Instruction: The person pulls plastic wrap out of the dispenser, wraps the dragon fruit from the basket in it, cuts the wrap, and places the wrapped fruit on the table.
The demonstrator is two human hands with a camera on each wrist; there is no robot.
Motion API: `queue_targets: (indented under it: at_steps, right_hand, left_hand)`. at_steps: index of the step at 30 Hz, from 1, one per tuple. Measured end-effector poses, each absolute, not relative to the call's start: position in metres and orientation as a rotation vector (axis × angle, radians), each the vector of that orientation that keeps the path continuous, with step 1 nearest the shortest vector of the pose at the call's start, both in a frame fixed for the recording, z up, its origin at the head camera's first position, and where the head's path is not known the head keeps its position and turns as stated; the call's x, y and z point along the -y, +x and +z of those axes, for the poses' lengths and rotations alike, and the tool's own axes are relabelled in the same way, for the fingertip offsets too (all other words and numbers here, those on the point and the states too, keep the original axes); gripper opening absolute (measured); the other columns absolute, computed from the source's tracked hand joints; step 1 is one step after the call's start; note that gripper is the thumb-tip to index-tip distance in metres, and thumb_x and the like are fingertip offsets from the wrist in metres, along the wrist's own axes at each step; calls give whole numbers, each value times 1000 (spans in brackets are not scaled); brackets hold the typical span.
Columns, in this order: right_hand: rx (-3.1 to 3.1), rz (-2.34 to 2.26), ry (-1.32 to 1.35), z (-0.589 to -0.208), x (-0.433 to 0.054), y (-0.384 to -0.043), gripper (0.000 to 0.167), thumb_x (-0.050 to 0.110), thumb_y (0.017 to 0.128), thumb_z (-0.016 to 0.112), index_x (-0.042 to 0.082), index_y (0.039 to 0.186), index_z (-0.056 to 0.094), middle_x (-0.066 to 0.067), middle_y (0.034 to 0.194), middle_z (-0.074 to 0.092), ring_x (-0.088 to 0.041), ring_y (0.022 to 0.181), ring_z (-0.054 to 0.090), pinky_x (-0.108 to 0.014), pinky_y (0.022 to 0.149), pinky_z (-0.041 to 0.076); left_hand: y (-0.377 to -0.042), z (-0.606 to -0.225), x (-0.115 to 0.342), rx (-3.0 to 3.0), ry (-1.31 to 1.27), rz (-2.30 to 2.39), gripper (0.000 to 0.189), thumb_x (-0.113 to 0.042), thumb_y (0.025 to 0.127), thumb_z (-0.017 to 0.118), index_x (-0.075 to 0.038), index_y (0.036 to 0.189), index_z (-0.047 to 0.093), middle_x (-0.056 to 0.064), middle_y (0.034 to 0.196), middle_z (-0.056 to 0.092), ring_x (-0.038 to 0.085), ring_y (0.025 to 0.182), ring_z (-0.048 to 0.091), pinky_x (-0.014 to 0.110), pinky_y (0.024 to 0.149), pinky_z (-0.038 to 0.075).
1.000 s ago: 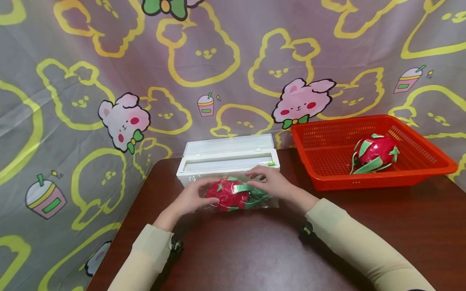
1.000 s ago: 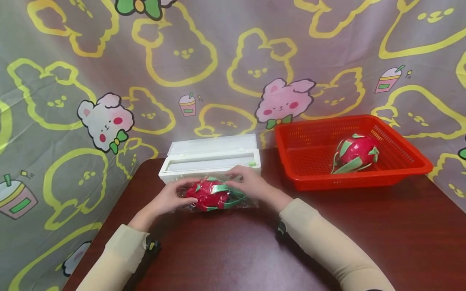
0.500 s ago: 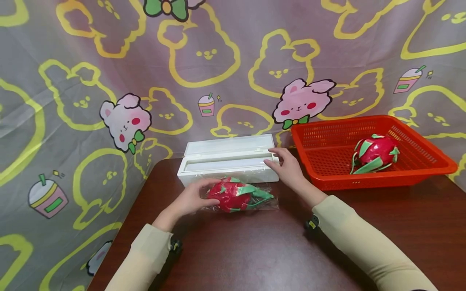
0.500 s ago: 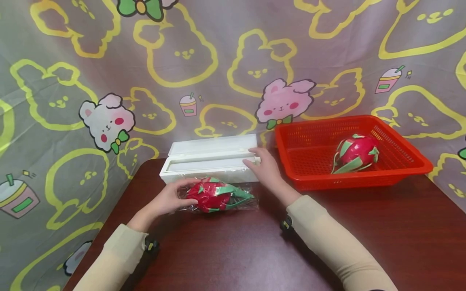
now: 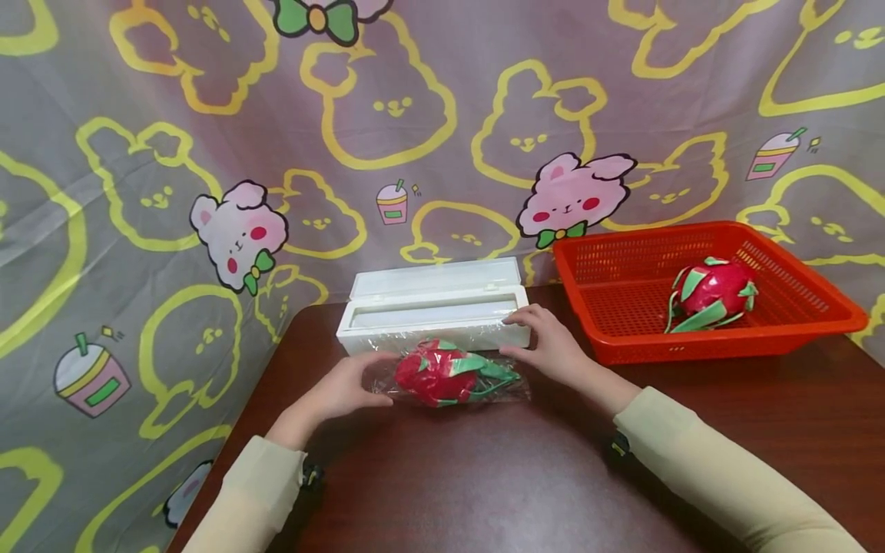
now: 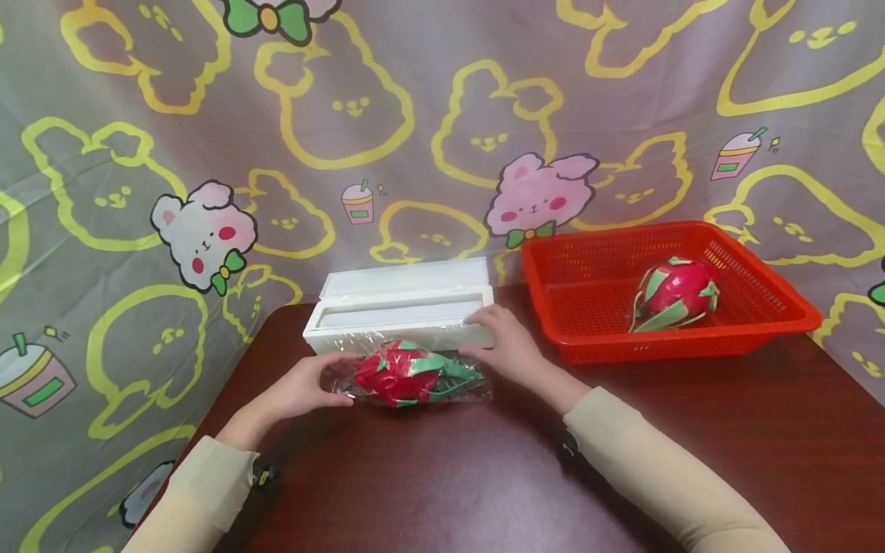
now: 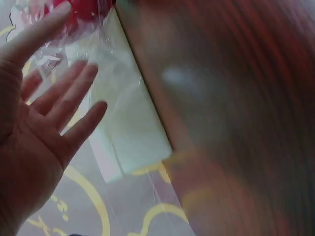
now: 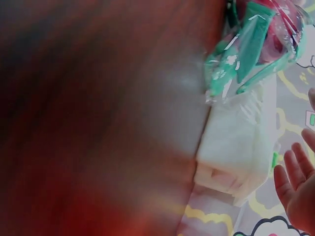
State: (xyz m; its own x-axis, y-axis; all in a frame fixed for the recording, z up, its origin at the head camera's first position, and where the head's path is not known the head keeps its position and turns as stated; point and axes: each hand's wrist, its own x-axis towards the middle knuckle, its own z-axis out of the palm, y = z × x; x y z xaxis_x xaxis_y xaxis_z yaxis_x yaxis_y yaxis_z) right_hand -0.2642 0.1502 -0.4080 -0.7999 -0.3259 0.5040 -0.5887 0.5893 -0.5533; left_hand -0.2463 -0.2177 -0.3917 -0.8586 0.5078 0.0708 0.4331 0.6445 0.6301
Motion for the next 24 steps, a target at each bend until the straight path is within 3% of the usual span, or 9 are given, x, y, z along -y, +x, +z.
queue_targets:
  at_steps: [4, 7, 11, 18, 24]
  right_hand:
    - [2539, 1068, 784, -415, -157, -261, 48, 22, 74, 86, 7, 115, 66, -10, 104, 58, -30, 94, 57, -45, 75, 51]
    - [2597, 1047, 835, -419, -160, -258, 50, 24, 73, 87, 8, 115, 66, -6, 105, 59, -25, 91, 59, -43, 76, 51]
    - [2697, 985, 898, -421, -160, -254, 55, 30, 72, 87, 8, 117, 64, -4, 107, 60, -17, 88, 59, -35, 74, 50]
    - [2857, 885, 909, -424, -153, -252, 63, 32, 66, 91, 12, 115, 58, -1, 105, 58, -17, 90, 62, -36, 73, 49]
    - [2901, 802, 958, -430, -149, -254, 51, 23, 66, 90, 18, 105, 59, 4, 98, 55, -12, 82, 59, -32, 69, 47]
  left_hand:
    - [-245, -388, 227, -2815, 790, 982, 26, -12, 80, 81, -16, 104, 73, -4, 96, 70, 16, 89, 66, 38, 80, 55]
    - [-246, -384, 228, -2879, 828, 998, 11, -11, 82, 79, -16, 91, 75, -7, 84, 70, 13, 79, 65, 37, 76, 55]
    - [-249, -383, 225, -2940, 844, 1059, 9, -12, 81, 80, -16, 88, 75, -8, 81, 69, 10, 77, 65, 36, 74, 55]
    - [-255, -386, 213, -3096, 976, 1074, 13, -10, 78, 82, -17, 87, 76, -9, 82, 63, 10, 74, 62, 30, 68, 55]
    - [-257, -388, 207, -3198, 835, 974, 12, -19, 79, 83, -17, 89, 77, -8, 80, 61, 9, 69, 58, 28, 61, 51]
